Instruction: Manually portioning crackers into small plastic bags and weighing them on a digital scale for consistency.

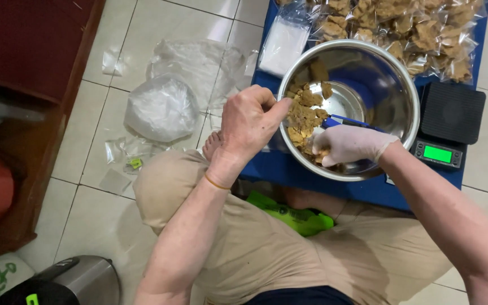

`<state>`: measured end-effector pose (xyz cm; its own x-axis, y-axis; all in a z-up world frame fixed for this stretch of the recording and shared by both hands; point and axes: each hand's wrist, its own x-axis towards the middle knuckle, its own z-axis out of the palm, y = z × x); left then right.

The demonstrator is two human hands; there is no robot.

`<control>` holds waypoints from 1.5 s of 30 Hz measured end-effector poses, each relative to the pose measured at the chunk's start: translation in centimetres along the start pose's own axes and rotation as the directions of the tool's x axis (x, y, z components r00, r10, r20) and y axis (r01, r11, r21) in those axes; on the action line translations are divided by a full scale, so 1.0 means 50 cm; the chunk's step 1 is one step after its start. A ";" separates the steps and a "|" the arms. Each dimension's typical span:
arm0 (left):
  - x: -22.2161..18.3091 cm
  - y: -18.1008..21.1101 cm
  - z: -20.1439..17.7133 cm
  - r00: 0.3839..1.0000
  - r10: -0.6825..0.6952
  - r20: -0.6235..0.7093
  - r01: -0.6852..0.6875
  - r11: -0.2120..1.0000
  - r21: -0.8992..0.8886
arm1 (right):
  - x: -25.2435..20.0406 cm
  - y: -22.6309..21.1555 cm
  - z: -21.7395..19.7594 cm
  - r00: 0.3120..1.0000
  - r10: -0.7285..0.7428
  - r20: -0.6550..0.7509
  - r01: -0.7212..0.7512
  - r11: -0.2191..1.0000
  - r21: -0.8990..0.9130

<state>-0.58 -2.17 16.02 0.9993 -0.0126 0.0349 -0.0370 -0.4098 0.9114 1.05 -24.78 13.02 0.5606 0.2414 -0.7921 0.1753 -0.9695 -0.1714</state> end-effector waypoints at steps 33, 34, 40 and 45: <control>0.008 0.007 0.064 0.993 0.115 -0.023 -0.116 0.990 -0.077 | -0.124 -0.086 -0.031 0.542 0.322 -0.776 0.711 0.316 0.628; 0.008 0.008 0.065 0.993 0.116 -0.025 -0.118 0.990 -0.080 | -0.126 -0.087 -0.031 0.540 0.321 -0.778 0.712 0.319 0.626; 0.006 0.011 0.075 0.993 0.110 -0.052 -0.117 0.982 -0.150 | -0.153 -0.094 -0.033 0.489 0.337 -0.805 0.724 0.358 0.589; 0.001 0.011 0.080 0.994 0.099 -0.035 -0.104 0.981 -0.162 | -0.151 -0.097 -0.026 0.463 0.229 -0.856 0.667 0.545 0.507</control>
<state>-0.55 -6.06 14.86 0.9900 -0.0213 0.1397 -0.1405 -0.2533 0.9571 -2.99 -21.84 20.61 0.9927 -0.0737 0.0951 0.0592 -0.3890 -0.9193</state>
